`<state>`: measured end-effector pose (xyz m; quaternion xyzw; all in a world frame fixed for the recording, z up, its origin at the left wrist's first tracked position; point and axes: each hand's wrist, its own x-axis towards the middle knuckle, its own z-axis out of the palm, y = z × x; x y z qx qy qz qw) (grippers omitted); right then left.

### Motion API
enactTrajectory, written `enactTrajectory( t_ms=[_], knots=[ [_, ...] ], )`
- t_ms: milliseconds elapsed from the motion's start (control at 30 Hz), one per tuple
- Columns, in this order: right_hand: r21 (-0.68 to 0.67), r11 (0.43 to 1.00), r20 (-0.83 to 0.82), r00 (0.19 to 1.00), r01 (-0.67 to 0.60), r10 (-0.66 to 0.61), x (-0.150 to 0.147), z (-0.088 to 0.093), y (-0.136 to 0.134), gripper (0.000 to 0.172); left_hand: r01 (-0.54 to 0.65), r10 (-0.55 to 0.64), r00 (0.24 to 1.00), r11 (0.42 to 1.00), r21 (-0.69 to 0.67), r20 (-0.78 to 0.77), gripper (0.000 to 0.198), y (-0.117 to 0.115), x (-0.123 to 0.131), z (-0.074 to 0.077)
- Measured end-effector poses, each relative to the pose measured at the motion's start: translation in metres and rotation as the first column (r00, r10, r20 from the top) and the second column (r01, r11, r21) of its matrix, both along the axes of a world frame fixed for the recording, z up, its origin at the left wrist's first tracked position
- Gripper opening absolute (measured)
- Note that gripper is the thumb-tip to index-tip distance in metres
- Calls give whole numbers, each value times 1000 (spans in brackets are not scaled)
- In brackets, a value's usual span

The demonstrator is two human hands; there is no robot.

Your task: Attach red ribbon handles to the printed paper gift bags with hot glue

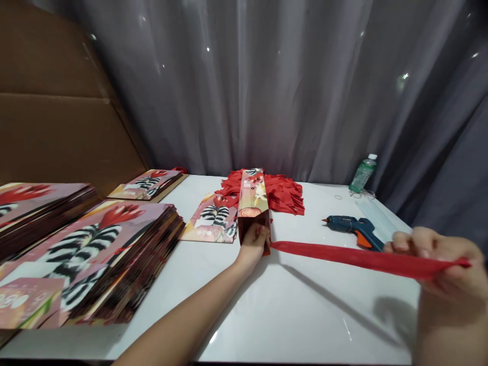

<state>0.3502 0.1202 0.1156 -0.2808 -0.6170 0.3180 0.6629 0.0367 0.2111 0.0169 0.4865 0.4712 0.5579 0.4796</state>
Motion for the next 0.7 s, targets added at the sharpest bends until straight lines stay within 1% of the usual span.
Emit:
enactTrajectory(
  t_ms=[67,100,167,233,267,300,333,367,400,433,467,500,533,633,700],
  knots=[
    [-24,992,-156,981,-123,118,-35,8,16,15,28,-26,999,999,-33,36,49,0,2,-3],
    [-50,988,-194,972,-147,134,-51,12,21,16,34,-31,998,998,-50,56,48,0,3,-5],
    [-109,983,-204,971,-149,125,-74,18,25,23,32,-24,996,996,-80,89,49,0,4,-7],
    [-123,981,-195,973,-148,122,-87,20,24,32,2,7,995,996,-93,99,48,2,4,-8],
    [-104,977,-193,968,-184,162,-91,20,22,39,-22,30,995,996,-90,94,47,3,4,-8],
    [-71,964,-186,953,-256,239,-93,19,20,44,-51,58,995,995,-82,86,45,4,3,-8],
    [-34,935,-166,924,-354,344,-96,17,18,45,-82,87,993,994,-72,77,43,5,3,-8],
    [-16,890,-130,884,-456,450,-99,16,15,41,-110,114,991,992,-61,68,42,6,3,-8],
    [-31,845,-89,843,-535,530,-104,14,12,34,-132,135,989,990,-52,60,42,7,3,-7],
    [-72,815,-56,818,-576,573,-109,12,9,24,-149,151,987,988,-43,50,42,7,3,-6],
    [-128,803,-31,811,-583,584,-114,10,7,14,-163,164,986,986,-36,38,42,7,3,-5],
    [-184,799,-20,815,-572,579,-121,6,6,8,-171,172,985,985,-28,24,41,6,3,-2],
    [-231,800,-32,826,-553,562,-127,2,6,6,-177,177,984,984,-19,9,41,4,3,2],
    [-312,792,-145,850,-524,506,-141,-16,14,10,-182,183,983,983,21,-30,42,-7,4,19],
    [-366,797,-219,876,-481,429,-146,-31,25,14,-172,179,981,980,96,-75,42,-22,3,33]
  ],
)
